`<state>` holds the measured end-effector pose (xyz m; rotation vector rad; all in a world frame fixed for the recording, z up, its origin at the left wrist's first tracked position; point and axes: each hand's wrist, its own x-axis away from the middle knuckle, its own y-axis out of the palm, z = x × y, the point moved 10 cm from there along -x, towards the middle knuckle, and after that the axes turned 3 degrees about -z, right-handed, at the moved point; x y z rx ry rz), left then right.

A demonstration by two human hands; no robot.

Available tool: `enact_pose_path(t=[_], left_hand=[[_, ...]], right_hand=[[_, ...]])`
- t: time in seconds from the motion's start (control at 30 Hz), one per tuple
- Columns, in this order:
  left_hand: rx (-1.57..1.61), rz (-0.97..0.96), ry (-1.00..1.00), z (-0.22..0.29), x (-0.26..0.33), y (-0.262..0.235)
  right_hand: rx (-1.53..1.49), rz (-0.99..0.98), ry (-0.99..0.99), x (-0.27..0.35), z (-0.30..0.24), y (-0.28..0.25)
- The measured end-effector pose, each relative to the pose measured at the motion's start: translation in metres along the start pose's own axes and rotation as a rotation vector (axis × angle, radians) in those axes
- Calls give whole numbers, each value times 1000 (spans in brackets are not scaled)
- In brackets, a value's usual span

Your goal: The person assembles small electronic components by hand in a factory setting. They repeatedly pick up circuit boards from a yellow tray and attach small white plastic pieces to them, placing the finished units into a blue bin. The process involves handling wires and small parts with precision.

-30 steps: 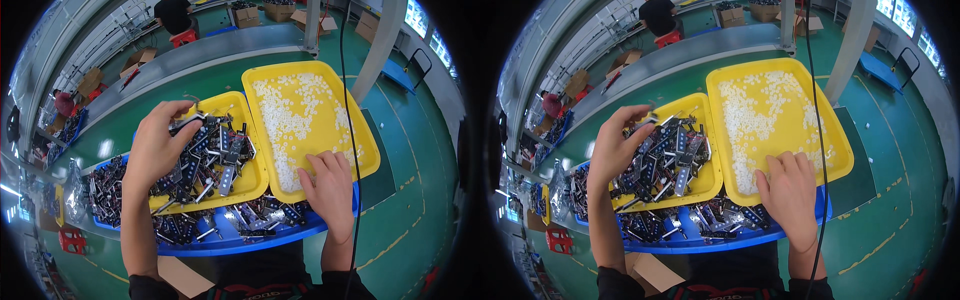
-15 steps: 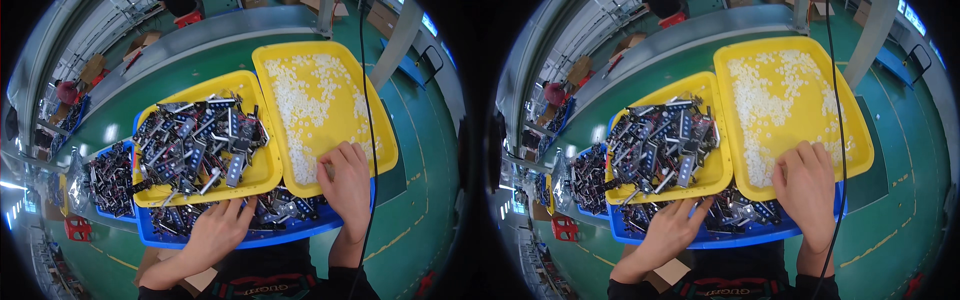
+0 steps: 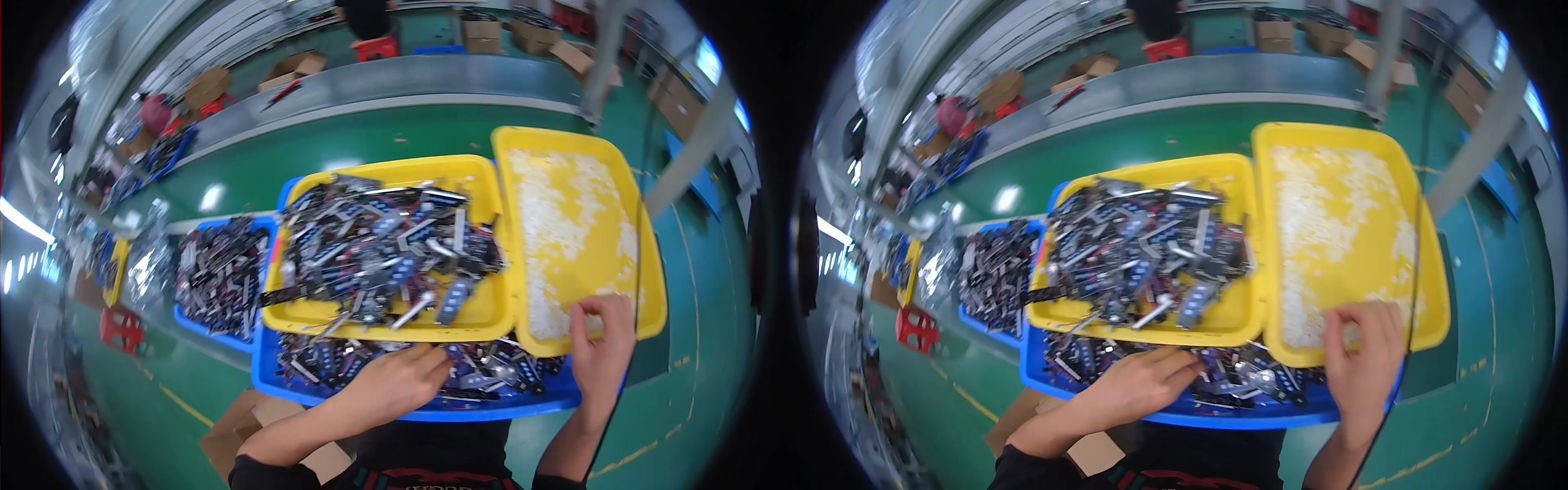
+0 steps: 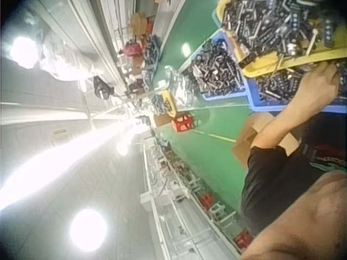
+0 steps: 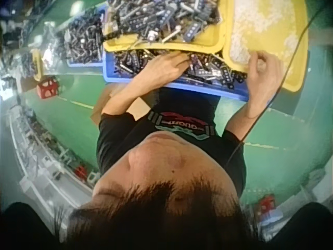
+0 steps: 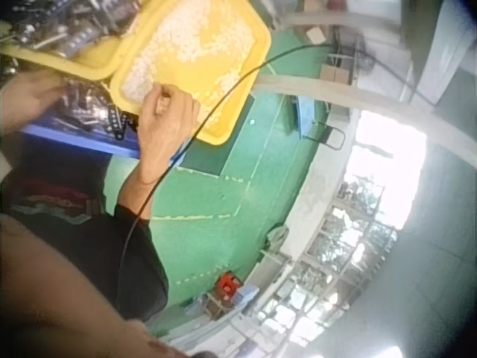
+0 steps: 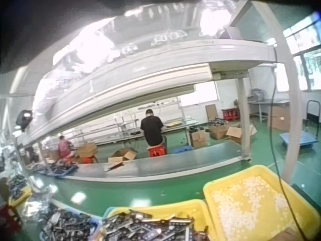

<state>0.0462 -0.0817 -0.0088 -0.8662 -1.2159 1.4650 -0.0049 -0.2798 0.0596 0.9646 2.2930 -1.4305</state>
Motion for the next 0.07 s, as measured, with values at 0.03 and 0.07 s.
enact_pose_path(t=[0.03,0.07], left_hand=[[-23,-50,-11,1,3,-1],[-40,-87,-14,1,0,-1]], right_hand=[[-34,5,0,4,4,3],[-73,-12,-25,0,-3,15]])
